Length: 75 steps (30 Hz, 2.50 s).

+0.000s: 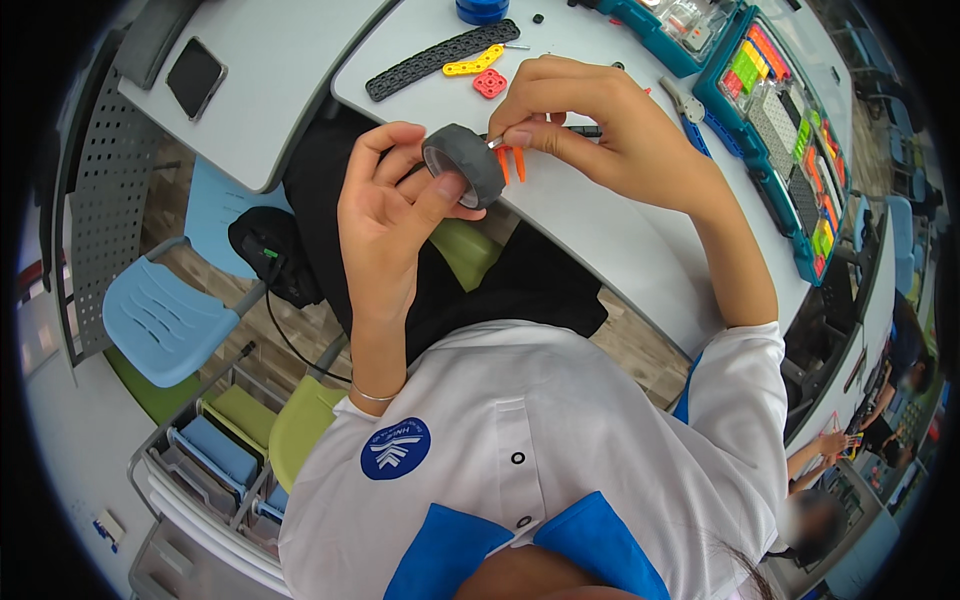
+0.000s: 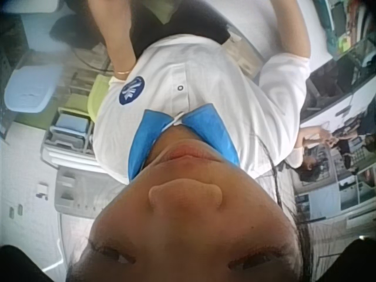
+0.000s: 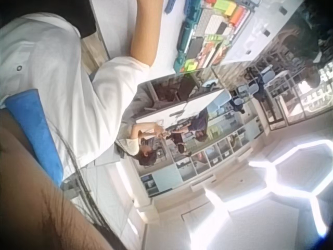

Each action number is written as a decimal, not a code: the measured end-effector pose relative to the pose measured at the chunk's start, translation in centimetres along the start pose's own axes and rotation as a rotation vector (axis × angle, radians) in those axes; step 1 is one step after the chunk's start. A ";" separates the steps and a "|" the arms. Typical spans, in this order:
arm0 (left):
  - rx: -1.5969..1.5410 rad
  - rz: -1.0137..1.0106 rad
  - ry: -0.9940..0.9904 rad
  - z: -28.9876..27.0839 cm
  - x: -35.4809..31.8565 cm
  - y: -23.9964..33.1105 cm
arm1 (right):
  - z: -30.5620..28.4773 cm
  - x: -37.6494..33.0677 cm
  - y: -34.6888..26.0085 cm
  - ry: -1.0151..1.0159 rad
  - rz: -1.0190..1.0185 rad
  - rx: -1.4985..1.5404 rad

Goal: The person assembles colorful plastic building blocks on a white table. They connect various pieces including a black chain, red and yellow connectors, and a grey circular component, using a screwdriver to secure parts.

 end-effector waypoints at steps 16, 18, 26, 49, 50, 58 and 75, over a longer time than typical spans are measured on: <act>0.098 -0.018 -0.047 0.4 -0.5 -0.2 | 0.5 -0.4 -0.2 -0.055 0.055 0.002; 0.122 -0.006 -0.044 0.1 -0.3 -0.1 | 0.5 -0.3 -0.4 -0.067 0.066 -0.041; 0.089 0.035 -0.117 -0.3 -0.1 0.0 | 1.2 -0.8 -1.9 -0.172 0.051 -0.210; 0.217 -0.052 -0.103 2.1 3.7 1.1 | -8.8 -2.5 1.1 0.024 0.200 -0.549; 0.313 -0.018 -0.106 2.8 4.0 1.5 | -9.2 -2.5 1.1 0.017 0.257 -0.579; -0.014 -0.102 -0.168 5.0 4.0 0.6 | -8.2 -2.3 0.3 -0.014 0.213 -0.318; 1.450 0.390 -0.604 9.6 10.8 -3.3 | -9.3 -3.0 1.5 0.091 0.296 -0.278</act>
Point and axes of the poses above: each hand's wrist, its own x-axis towards the middle knuckle, its own z-axis out of the palm, y = z × x, the point moved 8 cm from there along x, towards the middle knuckle, and after that the axes turned 1 degree about -x, right-handed, at the moved point
